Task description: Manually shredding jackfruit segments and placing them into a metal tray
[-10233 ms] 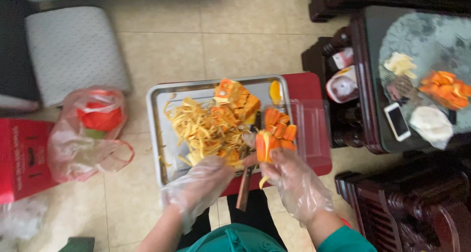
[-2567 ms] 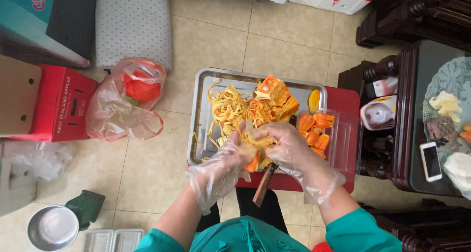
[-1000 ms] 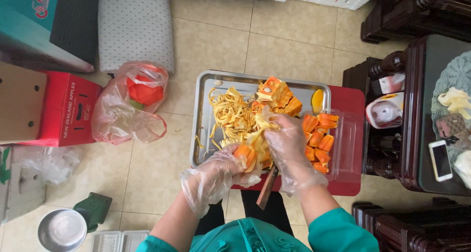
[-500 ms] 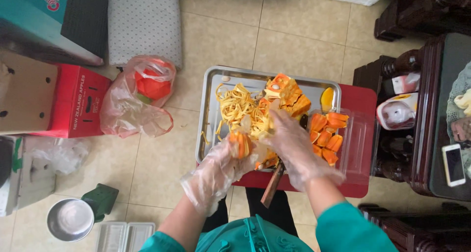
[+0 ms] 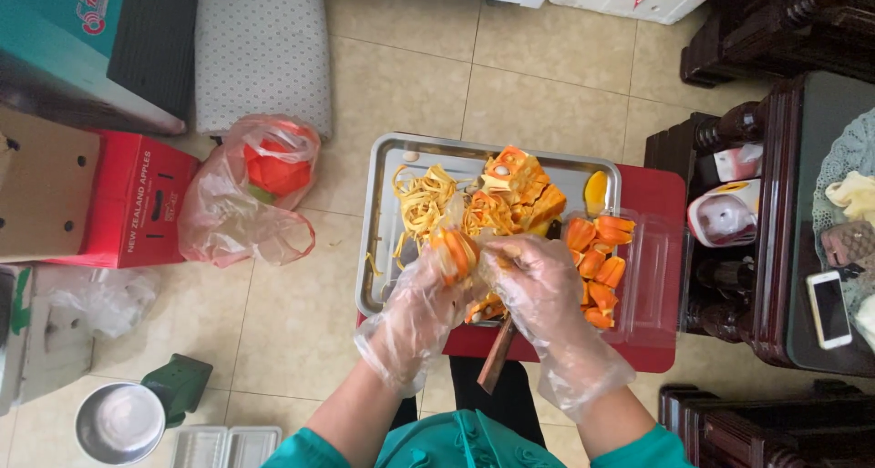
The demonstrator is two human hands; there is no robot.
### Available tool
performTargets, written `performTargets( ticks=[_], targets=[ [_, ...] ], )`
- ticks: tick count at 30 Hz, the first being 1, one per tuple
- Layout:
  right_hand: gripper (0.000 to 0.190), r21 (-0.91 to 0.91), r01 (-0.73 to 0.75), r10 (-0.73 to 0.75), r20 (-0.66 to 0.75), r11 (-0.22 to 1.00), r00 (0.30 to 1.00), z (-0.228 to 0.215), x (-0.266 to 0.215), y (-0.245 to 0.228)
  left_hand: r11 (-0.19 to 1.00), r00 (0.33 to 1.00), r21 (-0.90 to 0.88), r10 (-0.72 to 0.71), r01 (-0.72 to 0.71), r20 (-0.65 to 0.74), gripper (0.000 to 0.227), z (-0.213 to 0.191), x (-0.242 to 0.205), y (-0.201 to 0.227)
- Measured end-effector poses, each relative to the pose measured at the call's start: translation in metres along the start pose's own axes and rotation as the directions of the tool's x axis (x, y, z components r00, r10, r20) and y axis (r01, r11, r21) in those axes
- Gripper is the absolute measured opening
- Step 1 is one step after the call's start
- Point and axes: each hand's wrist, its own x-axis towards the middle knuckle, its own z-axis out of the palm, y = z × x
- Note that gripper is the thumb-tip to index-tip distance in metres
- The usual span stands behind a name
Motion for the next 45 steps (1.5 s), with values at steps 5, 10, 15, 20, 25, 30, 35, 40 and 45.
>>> performTargets(
  ticks=[5, 10, 15, 20, 25, 30, 35, 40, 45],
  targets=[
    [0.013, 0.016, 0.091, -0.092, 0.144, 0.996, 0.985, -0.009, 0.011, -0.023, 0.95, 0.964, 0.243, 0.139, -0.194, 0.225, 0.056, 0.009, -0.014, -0.011],
    [0.016, 0.267, 0.002, -0.035, 0.119, 0.964, 0.992, -0.011, 0.0, -0.022, 0.962, 0.977, 0.214, 0.134, -0.169, 0.167, 0.054, 0.022, -0.031, -0.008],
    [0.016, -0.061, 0.08, -0.079, 0.022, 0.995, 0.997, -0.033, 0.001, -0.024, 0.994, 0.983, 0.077, 0.089, -0.077, -0.162, 0.052, 0.031, -0.037, -0.005],
    [0.065, -0.404, 0.303, -0.26, 0.157, 0.863, 0.953, -0.014, -0.004, -0.031, 0.817, 0.782, 0.251, 0.336, -0.52, 0.525, 0.053, -0.005, -0.01, -0.024],
    [0.059, -0.15, -0.017, 0.053, 0.239, 0.989, 0.97, -0.002, 0.005, -0.062, 0.83, 0.773, 0.212, 0.344, -0.516, 0.533, 0.045, -0.009, -0.007, -0.031],
    [0.062, 0.59, -0.69, 0.798, 0.123, 0.419, 0.59, 0.0, 0.019, -0.062, 0.841, 0.764, 0.172, 0.356, -0.513, 0.538, 0.041, 0.011, -0.024, -0.03],
    [0.031, 0.863, -0.47, 0.684, 0.23, 0.186, 0.692, -0.022, 0.0, -0.012, 0.677, 0.868, 0.601, 0.118, -0.426, 0.482, 0.108, 0.082, -0.093, -0.009],
    [0.045, 0.089, -0.44, 0.435, 0.066, 0.894, 0.898, -0.029, 0.023, -0.067, 0.769, 0.88, 0.523, 0.107, -0.368, 0.463, 0.11, 0.02, -0.067, 0.006],
    [0.058, -0.344, 0.377, -0.29, 0.279, 0.86, 0.916, -0.019, 0.008, -0.034, 0.868, 0.958, 0.419, 0.192, -0.268, 0.215, 0.06, 0.067, -0.07, -0.002]
  ],
)
